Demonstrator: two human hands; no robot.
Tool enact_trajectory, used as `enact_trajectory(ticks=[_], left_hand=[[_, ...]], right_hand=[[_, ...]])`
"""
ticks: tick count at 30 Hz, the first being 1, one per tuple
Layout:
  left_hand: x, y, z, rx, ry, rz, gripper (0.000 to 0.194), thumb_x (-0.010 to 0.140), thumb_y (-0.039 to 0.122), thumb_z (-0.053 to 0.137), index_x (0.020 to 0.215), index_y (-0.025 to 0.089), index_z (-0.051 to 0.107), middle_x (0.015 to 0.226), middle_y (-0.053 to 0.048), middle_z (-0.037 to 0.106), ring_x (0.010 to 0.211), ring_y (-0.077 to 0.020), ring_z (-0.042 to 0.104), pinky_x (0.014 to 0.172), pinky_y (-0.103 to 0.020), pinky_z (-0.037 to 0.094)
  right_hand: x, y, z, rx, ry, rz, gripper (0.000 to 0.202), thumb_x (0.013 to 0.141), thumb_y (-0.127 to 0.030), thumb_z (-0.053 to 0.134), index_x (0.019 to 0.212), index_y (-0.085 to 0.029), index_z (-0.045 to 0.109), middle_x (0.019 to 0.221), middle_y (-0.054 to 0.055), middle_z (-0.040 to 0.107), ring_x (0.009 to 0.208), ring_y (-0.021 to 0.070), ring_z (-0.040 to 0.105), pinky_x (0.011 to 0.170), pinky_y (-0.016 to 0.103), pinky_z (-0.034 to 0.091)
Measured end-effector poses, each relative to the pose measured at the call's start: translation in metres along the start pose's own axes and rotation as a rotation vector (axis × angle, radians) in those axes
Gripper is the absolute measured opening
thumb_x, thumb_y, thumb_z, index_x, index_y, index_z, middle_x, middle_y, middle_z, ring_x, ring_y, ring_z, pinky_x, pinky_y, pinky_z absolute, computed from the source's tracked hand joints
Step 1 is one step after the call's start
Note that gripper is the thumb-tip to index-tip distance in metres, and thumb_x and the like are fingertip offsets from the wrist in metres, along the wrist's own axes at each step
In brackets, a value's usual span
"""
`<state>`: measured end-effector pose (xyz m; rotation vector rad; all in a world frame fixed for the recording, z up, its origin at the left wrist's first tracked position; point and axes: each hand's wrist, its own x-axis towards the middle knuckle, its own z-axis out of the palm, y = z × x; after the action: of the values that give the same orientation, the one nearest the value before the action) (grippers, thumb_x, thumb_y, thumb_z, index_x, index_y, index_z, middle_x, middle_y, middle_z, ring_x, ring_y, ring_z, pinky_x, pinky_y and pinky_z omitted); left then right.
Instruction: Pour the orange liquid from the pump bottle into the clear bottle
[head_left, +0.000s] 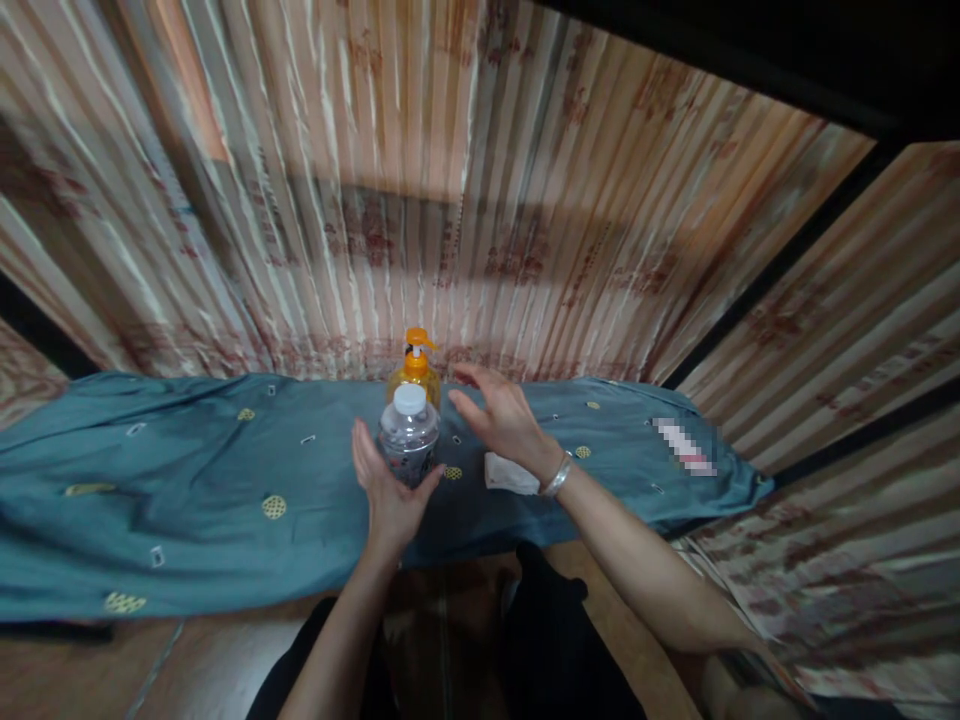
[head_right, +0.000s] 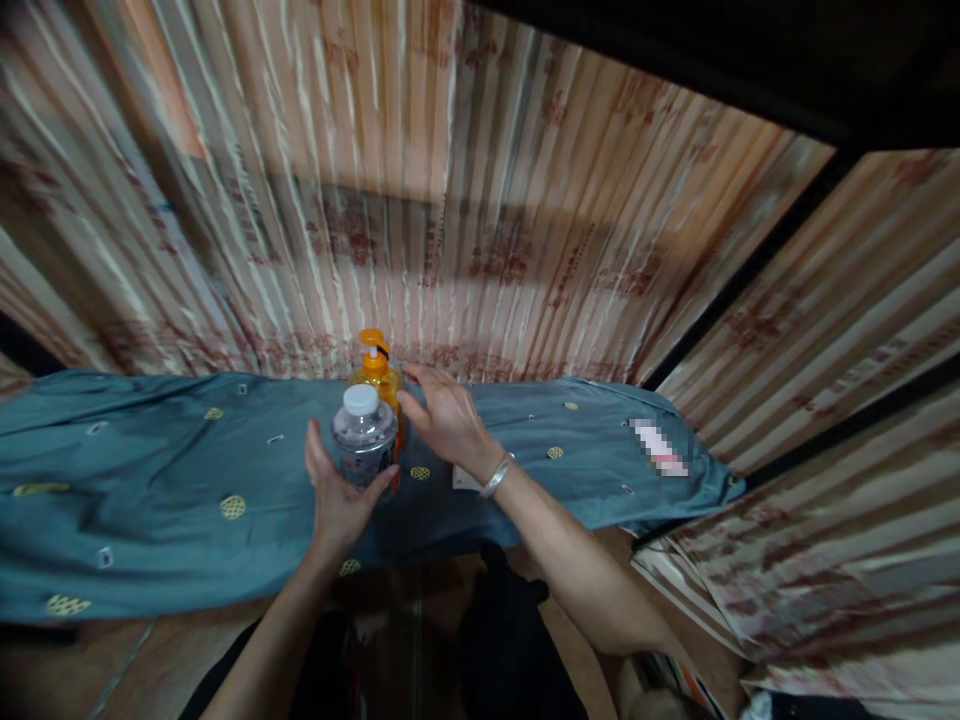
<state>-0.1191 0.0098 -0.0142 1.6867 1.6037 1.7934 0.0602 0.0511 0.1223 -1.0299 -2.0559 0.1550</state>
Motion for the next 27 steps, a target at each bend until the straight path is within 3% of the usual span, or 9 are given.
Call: enact_trajectory(ticks=[4, 8, 13, 16, 19, 23, 27], left_hand=[[0.004, -0.003, 0.005, -0.052, 0.004, -0.092, 0.134, 0.064, 0.062, 0.089, 0.164, 0.009, 0.016, 0.168, -0.032, 0.025, 0.16, -0.0447, 0.02, 0.127, -0.059, 0.017], [-0.006, -0.007, 0.004, -0.127, -0.002, -0.199, 0.128, 0.065, 0.056, 0.089, 0.164, 0.016, 0.018, 0.17, -0.029, 0.025, 0.161, -0.0426, 0.019, 0.126, -0.059, 0.021], [-0.018, -0.012, -0.001, -0.177, -0.012, -0.304, 0.122, 0.066, 0.055, 0.089, 0.163, 0.019, 0.023, 0.169, -0.027, 0.027, 0.16, -0.0439, 0.023, 0.124, -0.062, 0.026], [-0.018, -0.011, -0.006, -0.176, -0.017, -0.322, 0.122, 0.065, 0.053, 0.09, 0.163, 0.021, 0.025, 0.17, -0.025, 0.028, 0.16, -0.0428, 0.023, 0.125, -0.061, 0.026], [-0.018, -0.01, -0.009, -0.167, -0.027, -0.331, 0.123, 0.065, 0.053, 0.09, 0.162, 0.016, 0.025, 0.169, -0.029, 0.028, 0.159, -0.0441, 0.023, 0.125, -0.062, 0.024], [-0.014, -0.008, -0.006, -0.167, -0.035, -0.311, 0.124, 0.063, 0.054, 0.09, 0.161, 0.015, 0.026, 0.167, -0.029, 0.03, 0.158, -0.0442, 0.026, 0.125, -0.062, 0.025], [-0.006, -0.007, 0.002, -0.171, -0.024, -0.275, 0.123, 0.06, 0.053, 0.091, 0.16, 0.017, 0.028, 0.166, -0.028, 0.033, 0.157, -0.0429, 0.03, 0.125, -0.06, 0.025]], right_hand=[[0.03, 0.001, -0.008, -0.046, 0.04, -0.016, 0.035, 0.099, -0.028, 0.061, 0.131, -0.016, 0.066, 0.125, 0.014, 0.077, 0.118, 0.0266, 0.071, 0.107, 0.042, 0.054], [0.051, 0.014, -0.005, -0.066, 0.006, 0.142, 0.038, 0.096, -0.023, 0.064, 0.133, -0.012, 0.065, 0.124, 0.017, 0.077, 0.114, 0.0281, 0.074, 0.103, 0.043, 0.055], [0.057, 0.028, 0.029, 0.079, -0.183, 0.219, 0.059, 0.087, -0.028, 0.079, 0.14, -0.011, 0.061, 0.136, 0.019, 0.072, 0.123, 0.0293, 0.071, 0.106, 0.043, 0.054], [0.062, 0.029, 0.053, 0.192, -0.195, 0.203, 0.051, 0.088, -0.026, 0.079, 0.135, -0.014, 0.064, 0.134, 0.014, 0.074, 0.123, 0.0264, 0.071, 0.108, 0.042, 0.052], [0.066, 0.029, 0.066, 0.239, -0.206, 0.225, 0.048, 0.091, -0.024, 0.076, 0.135, -0.011, 0.064, 0.132, 0.015, 0.076, 0.122, 0.0262, 0.072, 0.106, 0.04, 0.053], [0.059, 0.028, 0.063, 0.187, -0.156, 0.244, 0.048, 0.091, -0.029, 0.077, 0.135, -0.014, 0.066, 0.132, 0.014, 0.076, 0.122, 0.0273, 0.072, 0.106, 0.042, 0.052], [0.037, 0.021, 0.042, 0.069, 0.019, 0.254, 0.034, 0.097, -0.032, 0.069, 0.125, -0.014, 0.069, 0.121, 0.014, 0.079, 0.109, 0.0254, 0.075, 0.098, 0.039, 0.056]])
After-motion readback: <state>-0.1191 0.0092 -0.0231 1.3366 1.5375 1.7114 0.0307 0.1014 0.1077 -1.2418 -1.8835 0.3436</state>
